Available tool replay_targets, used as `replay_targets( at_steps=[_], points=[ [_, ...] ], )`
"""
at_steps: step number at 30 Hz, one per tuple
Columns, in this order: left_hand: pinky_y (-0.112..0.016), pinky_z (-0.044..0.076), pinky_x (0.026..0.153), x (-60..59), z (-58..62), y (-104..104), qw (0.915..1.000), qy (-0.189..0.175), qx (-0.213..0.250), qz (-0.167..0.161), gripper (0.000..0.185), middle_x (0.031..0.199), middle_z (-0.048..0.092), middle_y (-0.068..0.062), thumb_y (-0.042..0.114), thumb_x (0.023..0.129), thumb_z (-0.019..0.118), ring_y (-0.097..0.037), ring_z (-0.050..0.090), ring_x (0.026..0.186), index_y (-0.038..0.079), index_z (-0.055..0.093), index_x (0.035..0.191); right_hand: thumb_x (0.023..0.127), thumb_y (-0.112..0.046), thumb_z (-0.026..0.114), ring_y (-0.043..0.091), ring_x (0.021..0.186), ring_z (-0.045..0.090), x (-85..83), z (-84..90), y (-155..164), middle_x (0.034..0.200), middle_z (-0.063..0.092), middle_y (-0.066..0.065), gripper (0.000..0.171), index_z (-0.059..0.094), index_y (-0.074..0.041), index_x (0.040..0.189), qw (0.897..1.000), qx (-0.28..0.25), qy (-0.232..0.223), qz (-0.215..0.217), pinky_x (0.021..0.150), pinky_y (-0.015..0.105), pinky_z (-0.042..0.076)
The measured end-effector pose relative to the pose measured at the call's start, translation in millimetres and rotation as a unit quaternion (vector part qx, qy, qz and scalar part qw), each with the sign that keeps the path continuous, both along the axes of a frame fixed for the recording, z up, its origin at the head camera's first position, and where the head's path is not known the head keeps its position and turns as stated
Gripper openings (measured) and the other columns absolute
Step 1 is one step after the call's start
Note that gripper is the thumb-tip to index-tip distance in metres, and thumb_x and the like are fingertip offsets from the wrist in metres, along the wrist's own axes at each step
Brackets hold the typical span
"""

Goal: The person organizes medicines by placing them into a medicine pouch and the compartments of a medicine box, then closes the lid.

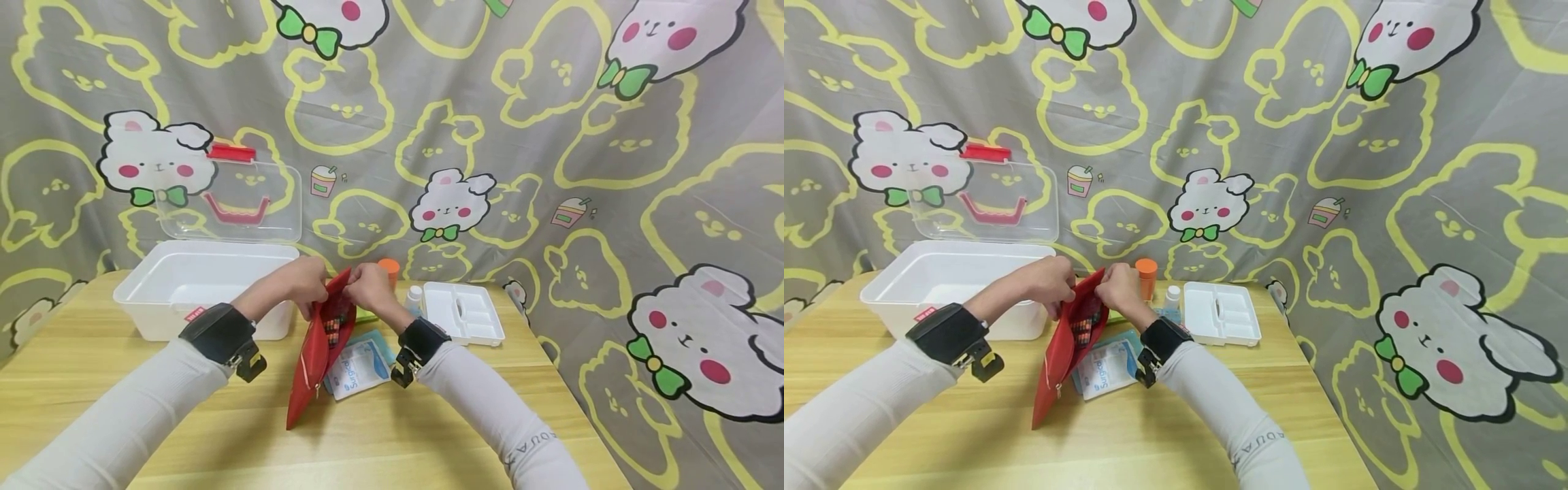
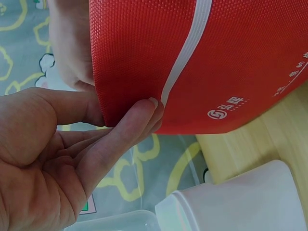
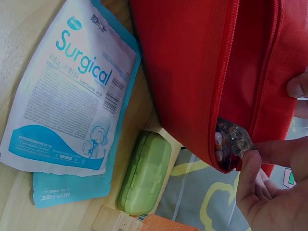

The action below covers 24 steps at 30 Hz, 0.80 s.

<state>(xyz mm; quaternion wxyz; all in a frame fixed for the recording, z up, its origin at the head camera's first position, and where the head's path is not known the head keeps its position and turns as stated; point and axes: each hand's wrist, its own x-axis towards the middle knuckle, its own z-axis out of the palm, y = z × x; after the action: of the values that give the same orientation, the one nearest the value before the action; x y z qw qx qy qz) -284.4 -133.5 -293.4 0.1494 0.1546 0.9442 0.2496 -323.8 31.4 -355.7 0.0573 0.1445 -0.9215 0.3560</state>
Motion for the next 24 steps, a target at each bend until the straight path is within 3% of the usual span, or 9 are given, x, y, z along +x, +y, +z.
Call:
replay_targets(
  at_steps=[24],
  points=[
    [-0.028,0.062,0.055,-0.2,0.6,-0.8,1.0,-0.006,0.005,0.0,0.011,0.068,0.071,-0.015,-0.006,0.085,0.056,-0.023,0.075,0.059,-0.007,0.066,0.084,0.082,-0.006,0.077,0.016,0.061,0.058,-0.9,-5.3,-3.3,0.075,0.066,0.005,0.009,0.07,-0.004,0.077,0.999,-0.028,-0.008,-0.019,0.049,0.022,0.043]
  ],
)
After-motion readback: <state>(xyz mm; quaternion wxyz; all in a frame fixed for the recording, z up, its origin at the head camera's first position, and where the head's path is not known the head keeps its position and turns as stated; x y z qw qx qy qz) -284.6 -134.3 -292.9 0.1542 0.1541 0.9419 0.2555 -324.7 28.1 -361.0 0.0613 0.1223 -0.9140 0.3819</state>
